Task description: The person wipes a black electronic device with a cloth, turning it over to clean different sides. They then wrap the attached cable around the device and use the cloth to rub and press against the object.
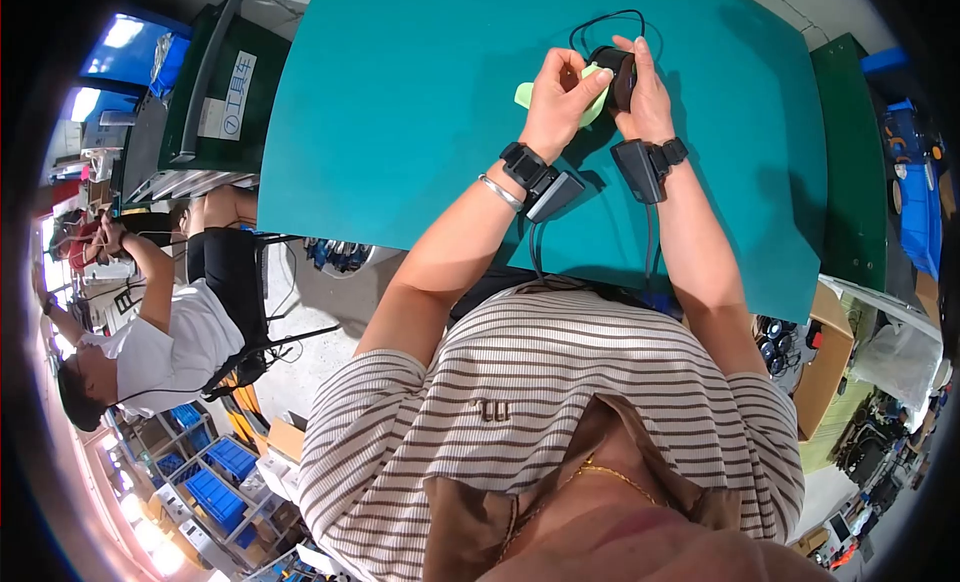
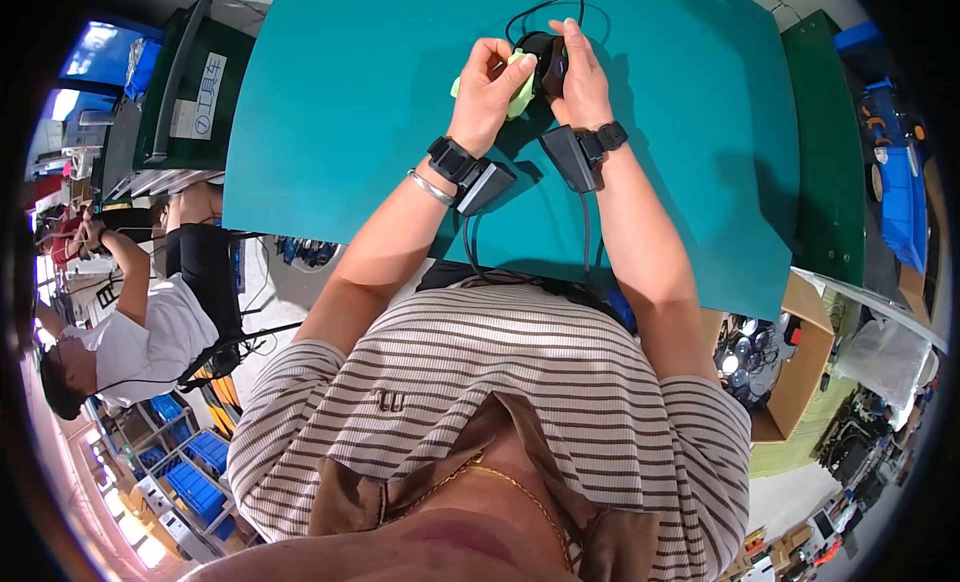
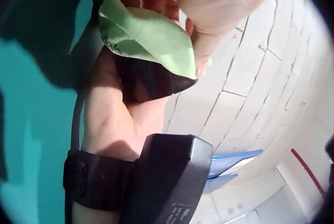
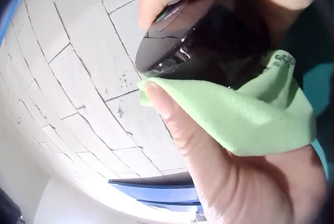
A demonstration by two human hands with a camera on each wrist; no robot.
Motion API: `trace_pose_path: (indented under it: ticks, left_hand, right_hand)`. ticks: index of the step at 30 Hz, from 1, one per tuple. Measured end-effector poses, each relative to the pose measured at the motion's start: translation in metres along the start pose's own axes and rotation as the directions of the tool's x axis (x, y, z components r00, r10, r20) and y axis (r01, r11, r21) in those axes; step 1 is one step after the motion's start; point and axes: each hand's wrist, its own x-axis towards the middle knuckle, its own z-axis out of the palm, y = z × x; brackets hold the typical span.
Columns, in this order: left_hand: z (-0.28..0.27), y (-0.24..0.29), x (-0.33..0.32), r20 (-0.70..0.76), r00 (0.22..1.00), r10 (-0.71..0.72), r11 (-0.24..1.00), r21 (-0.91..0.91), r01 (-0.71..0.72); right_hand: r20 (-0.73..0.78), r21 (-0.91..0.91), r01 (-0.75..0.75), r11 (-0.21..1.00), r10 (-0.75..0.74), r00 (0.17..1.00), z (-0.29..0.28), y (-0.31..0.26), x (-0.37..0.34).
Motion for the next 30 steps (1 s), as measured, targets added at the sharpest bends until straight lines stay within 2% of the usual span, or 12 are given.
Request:
trace_pose_path:
  ticks: [4, 6, 9, 12, 14, 16, 18, 22, 26, 29, 30]
  left_hand:
    - [0.003, -0.001, -0.001, -0.007, 1.0, -0.025, 1.0, -0.001, 0.025]
    - [0.002, -0.002, -0.002, -0.02, 0.996, -0.091, 0.996, 0.009, 0.091]
    - [0.002, -0.002, -0.002, 0.021, 0.992, -0.123, 0.991, -0.053, 0.124]
    - [-0.001, 0.001, -0.002, 0.103, 0.987, -0.121, 0.989, -0.078, 0.129]
    - [-0.004, 0.004, -0.001, 0.153, 0.982, -0.116, 0.991, -0.056, 0.125]
    - [-0.006, 0.004, -0.002, 0.186, 0.978, -0.097, 0.994, -0.027, 0.104]
    - [-0.006, 0.002, -0.002, 0.173, 0.98, -0.095, 0.994, -0.034, 0.103]
    - [-0.007, 0.001, -0.002, 0.151, 0.984, -0.096, 0.994, -0.04, 0.103]
    - [-0.006, 0.003, -0.001, 0.145, 0.986, -0.083, 0.996, -0.031, 0.089]
    - [-0.008, 0.007, 0.0, 0.143, 0.985, -0.096, 0.989, -0.094, 0.11]
    - [-0.01, 0.006, 0.0, 0.104, 0.99, -0.096, 0.989, -0.105, 0.107]
  right_hand:
    - [0.024, -0.005, 0.057, 0.998, -0.057, 0.998, -0.002, 0.005, 0.002]
    - [0.021, 0.003, 0.075, 0.997, -0.075, 0.997, 0.0, 0.005, 0.002]
    - [0.007, -0.038, 0.088, 0.995, -0.088, 0.996, 0.001, 0.0, -0.002]
    - [-0.009, -0.011, 0.009, 1.0, -0.009, 1.0, 0.001, -0.002, -0.005]
    - [0.073, 0.048, -0.04, 0.998, 0.037, 0.997, -0.004, -0.002, -0.001]
    - [0.079, 0.034, -0.048, 0.998, 0.045, 0.996, -0.003, -0.003, -0.001]
    - [0.094, -0.029, -0.037, 0.999, 0.039, 0.995, -0.002, -0.005, -0.002]
    - [0.095, -0.035, -0.047, 0.998, 0.05, 0.994, 0.0, -0.006, -0.003]
    - [0.067, 0.023, -0.085, 0.996, 0.083, 0.994, -0.001, -0.007, -0.002]
    - [0.051, 0.081, -0.106, 0.991, 0.103, 0.993, -0.001, -0.011, -0.003]
    - [0.056, 0.12, -0.11, 0.987, 0.104, 0.993, -0.002, -0.012, -0.002]
